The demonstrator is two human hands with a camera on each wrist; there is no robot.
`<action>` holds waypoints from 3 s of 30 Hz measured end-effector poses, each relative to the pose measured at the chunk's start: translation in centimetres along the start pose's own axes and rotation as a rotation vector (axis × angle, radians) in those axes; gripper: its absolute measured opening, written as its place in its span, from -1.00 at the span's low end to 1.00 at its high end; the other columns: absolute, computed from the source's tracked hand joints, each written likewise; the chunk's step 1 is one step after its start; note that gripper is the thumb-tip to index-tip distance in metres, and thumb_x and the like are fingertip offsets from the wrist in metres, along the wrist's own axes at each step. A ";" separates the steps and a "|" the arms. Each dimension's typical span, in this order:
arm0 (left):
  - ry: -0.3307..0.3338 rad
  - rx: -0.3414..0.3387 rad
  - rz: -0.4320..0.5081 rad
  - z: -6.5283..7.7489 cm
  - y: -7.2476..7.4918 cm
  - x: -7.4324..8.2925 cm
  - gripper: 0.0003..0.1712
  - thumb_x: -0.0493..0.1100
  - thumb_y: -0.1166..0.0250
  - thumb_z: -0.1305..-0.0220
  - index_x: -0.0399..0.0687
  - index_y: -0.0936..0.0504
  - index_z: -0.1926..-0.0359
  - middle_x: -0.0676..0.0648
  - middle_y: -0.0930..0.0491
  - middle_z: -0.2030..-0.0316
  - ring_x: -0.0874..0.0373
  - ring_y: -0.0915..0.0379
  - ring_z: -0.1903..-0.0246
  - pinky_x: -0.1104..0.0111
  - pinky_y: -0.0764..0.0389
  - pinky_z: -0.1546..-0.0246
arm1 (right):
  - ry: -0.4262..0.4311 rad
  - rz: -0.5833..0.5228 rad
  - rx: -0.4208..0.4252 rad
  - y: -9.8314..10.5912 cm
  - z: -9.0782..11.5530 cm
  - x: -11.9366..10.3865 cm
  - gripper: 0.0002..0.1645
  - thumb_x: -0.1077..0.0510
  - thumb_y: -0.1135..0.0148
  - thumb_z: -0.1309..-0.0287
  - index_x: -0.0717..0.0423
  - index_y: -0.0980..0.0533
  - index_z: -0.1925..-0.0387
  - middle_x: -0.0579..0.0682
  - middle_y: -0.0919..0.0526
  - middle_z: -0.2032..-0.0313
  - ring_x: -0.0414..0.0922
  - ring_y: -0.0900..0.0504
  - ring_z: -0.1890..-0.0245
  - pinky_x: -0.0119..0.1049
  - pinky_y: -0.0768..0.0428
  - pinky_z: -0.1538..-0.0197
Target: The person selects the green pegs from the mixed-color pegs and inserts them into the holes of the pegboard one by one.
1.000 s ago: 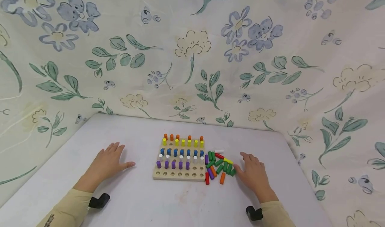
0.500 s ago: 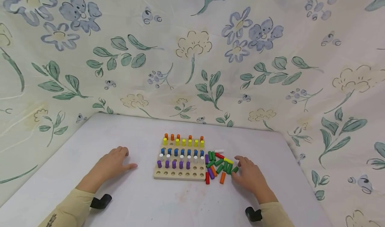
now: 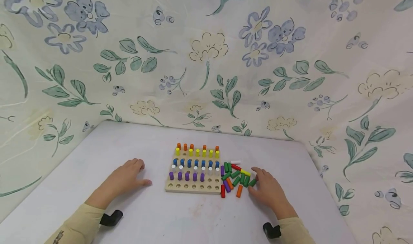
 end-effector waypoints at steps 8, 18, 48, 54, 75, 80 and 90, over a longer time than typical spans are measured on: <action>-0.032 0.004 0.015 0.0 -0.1 0.6 -0.23 0.29 -0.55 -0.01 -0.22 -0.52 0.04 -0.09 -0.52 0.21 0.01 -0.42 0.21 0.04 -0.62 0.10 | -0.003 0.000 0.022 0.4 0.2 -0.1 -0.23 0.01 -0.35 -0.20 0.20 -0.37 -0.37 0.02 -0.61 0.15 -0.08 -0.55 0.24 0.01 -0.64 0.05; -0.058 -0.011 0.046 0.0 -0.2 1.4 -0.17 0.33 -0.58 0.10 -0.18 -0.54 0.03 -0.05 -0.52 0.20 0.04 -0.42 0.18 0.05 -0.60 0.06 | 0.008 -0.008 0.022 0.4 0.2 -0.2 -0.26 -0.01 -0.31 -0.27 0.17 -0.35 -0.39 -0.02 -0.66 0.19 -0.14 -0.57 0.30 -0.06 -0.65 0.14; -0.114 -0.011 0.047 -0.8 -1.3 3.8 0.24 0.47 -0.52 0.15 -0.24 -0.41 -0.39 -0.31 -0.43 -0.30 -0.25 -0.34 -0.31 -0.17 -0.43 -0.28 | 0.001 -0.043 0.084 1.0 0.7 0.1 -0.45 0.12 -0.18 -0.38 0.17 -0.41 -0.34 -0.05 -0.67 0.36 -0.20 -0.46 0.50 -0.29 -0.54 0.41; -0.124 -0.026 0.053 -0.9 -1.5 4.4 0.24 0.48 -0.52 0.14 -0.20 -0.40 -0.41 -0.29 -0.42 -0.33 -0.24 -0.32 -0.33 -0.17 -0.42 -0.29 | 0.022 -0.048 0.102 1.2 0.8 -0.2 -0.48 0.14 -0.18 -0.39 0.19 -0.42 -0.32 -0.07 -0.65 0.39 -0.21 -0.44 0.51 -0.30 -0.52 0.42; -0.187 -0.079 0.043 -0.5 -1.9 5.3 0.11 0.42 -0.46 -0.01 0.02 -0.37 -0.49 -0.37 -0.17 -0.49 -0.37 -0.03 -0.48 -0.25 -0.15 -0.42 | 0.001 -0.069 0.091 0.7 0.7 0.2 -0.39 0.08 -0.42 -0.19 0.20 -0.45 -0.20 -0.02 -0.59 0.13 -0.12 -0.58 0.20 -0.18 -0.62 0.20; -0.205 -0.094 0.046 -0.5 -2.0 5.4 0.05 0.40 -0.45 -0.05 0.06 -0.39 -0.49 -0.38 -0.16 -0.50 -0.41 -0.01 -0.47 -0.30 -0.13 -0.40 | 0.001 -0.099 0.091 0.9 0.6 0.2 -0.52 0.13 -0.41 -0.19 0.18 -0.50 -0.09 -0.03 -0.61 0.15 -0.12 -0.59 0.19 -0.15 -0.64 0.17; -0.166 -0.139 0.095 -0.6 -2.5 5.0 0.04 0.41 -0.42 -0.08 0.15 -0.34 -0.51 -0.36 -0.14 -0.51 -0.40 0.05 -0.50 -0.31 -0.03 -0.43 | -0.010 -0.137 0.071 0.8 0.7 0.3 -0.64 0.20 -0.39 -0.20 0.13 -0.55 -0.02 -0.06 -0.64 0.19 -0.13 -0.60 0.21 -0.16 -0.63 0.18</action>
Point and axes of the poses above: each hand's wrist, its own z-axis away from the middle knuckle, its own y-axis out of the back of the hand, x = y × z, the point moved 10 cm from there along -z, towards the middle knuckle
